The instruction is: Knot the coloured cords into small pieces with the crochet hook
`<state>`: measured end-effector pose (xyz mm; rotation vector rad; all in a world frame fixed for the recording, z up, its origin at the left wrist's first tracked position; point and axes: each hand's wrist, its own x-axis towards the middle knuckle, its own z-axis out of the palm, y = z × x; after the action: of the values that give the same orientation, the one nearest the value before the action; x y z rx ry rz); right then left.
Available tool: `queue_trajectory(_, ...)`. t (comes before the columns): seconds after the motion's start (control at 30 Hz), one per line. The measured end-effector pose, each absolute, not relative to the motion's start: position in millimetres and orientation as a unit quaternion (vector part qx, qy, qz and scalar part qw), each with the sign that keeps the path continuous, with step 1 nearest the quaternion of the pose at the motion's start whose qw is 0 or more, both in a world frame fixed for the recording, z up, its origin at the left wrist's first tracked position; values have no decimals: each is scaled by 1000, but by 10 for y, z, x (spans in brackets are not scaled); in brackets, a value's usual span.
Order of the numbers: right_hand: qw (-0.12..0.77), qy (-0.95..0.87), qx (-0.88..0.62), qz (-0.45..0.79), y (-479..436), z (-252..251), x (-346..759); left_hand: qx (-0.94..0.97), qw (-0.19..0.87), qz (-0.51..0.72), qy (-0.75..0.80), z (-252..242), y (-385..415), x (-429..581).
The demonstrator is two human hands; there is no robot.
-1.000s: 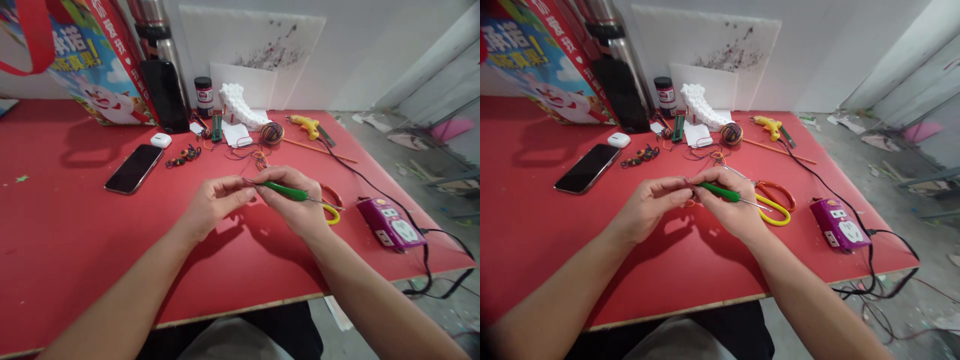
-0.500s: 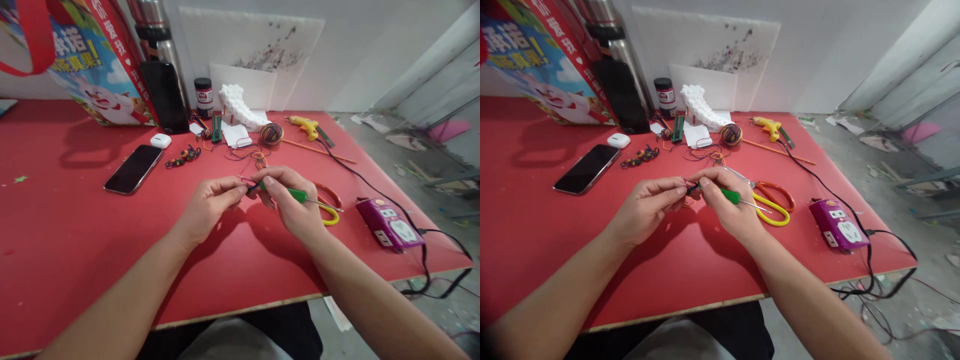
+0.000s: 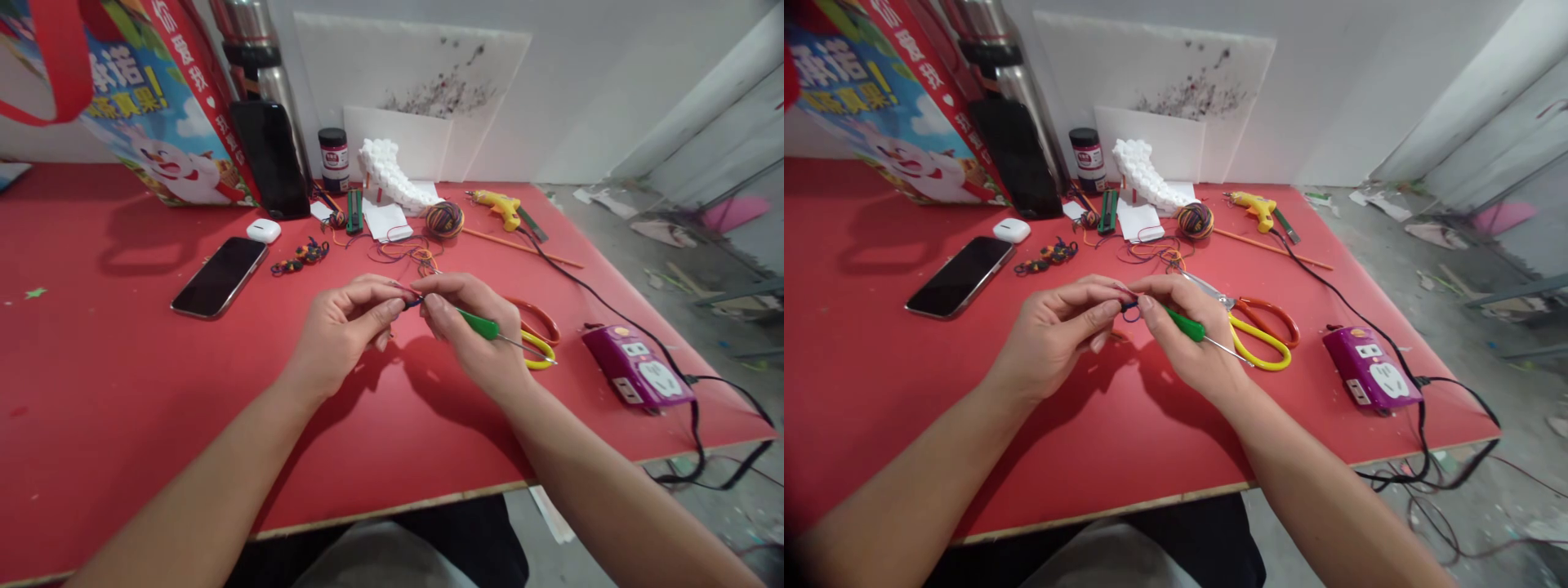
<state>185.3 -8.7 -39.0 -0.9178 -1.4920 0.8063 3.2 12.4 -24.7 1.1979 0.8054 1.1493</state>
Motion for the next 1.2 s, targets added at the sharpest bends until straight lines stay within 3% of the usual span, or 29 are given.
queue_trajectory(0.6,625,-584,-353,378,-106,-347,1797,415,657,504,377,-179,113,51)
queue_trajectory(0.93,612,-596,-367,368,-95,-349,1806,617,440,518,396,-178,92,32)
queue_trajectory(1.2,603,-594,-382,372,-97,-339,1799,554,557,469,403,-131,97,6)
